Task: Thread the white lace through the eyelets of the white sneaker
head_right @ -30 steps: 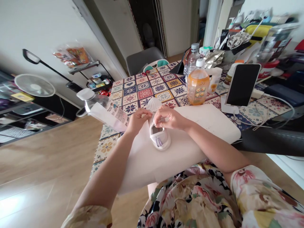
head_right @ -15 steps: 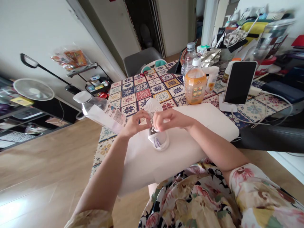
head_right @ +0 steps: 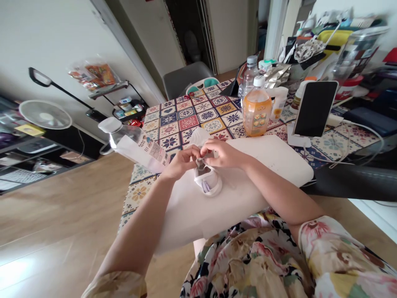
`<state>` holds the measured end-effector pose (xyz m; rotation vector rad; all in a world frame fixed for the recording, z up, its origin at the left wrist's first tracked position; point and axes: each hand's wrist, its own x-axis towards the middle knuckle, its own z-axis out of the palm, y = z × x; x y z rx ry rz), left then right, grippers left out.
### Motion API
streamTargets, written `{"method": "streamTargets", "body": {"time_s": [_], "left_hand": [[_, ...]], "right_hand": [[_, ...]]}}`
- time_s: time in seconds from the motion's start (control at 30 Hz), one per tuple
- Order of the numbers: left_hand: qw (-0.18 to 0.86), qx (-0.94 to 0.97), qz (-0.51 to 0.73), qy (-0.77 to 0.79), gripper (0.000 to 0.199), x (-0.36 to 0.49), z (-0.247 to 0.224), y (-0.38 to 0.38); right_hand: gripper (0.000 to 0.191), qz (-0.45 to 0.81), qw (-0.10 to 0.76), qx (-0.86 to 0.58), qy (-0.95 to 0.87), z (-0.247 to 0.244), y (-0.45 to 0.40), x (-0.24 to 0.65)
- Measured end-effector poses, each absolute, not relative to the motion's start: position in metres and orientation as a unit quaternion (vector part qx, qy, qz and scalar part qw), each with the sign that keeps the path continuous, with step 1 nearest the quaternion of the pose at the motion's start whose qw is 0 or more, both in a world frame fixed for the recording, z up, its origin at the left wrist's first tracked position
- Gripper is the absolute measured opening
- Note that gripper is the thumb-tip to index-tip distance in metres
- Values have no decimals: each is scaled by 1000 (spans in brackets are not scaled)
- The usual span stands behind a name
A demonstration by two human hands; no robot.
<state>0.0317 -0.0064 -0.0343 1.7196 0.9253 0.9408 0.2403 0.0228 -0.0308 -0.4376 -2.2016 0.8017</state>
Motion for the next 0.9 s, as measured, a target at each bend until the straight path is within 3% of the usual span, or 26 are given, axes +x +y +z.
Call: {"method": "streamTargets", "body": {"time_s": [0.37,0.57,0.7,0.9], "left_hand": [[537,652,421,331,34,28,-45,-1],[552,636,446,303,37,21,-46,0],[530,606,522,282,45,16,-46,2],[402,588,612,343,62,7,-33,0]], "right_hand": [[9,291,410,-196,-842,-42,19,228],[13,567,447,-252,-645,-44,23,225],[25,651,503,-222,-524,-39,29,229],[35,622,588,-219,-469,-28,39,245]]}}
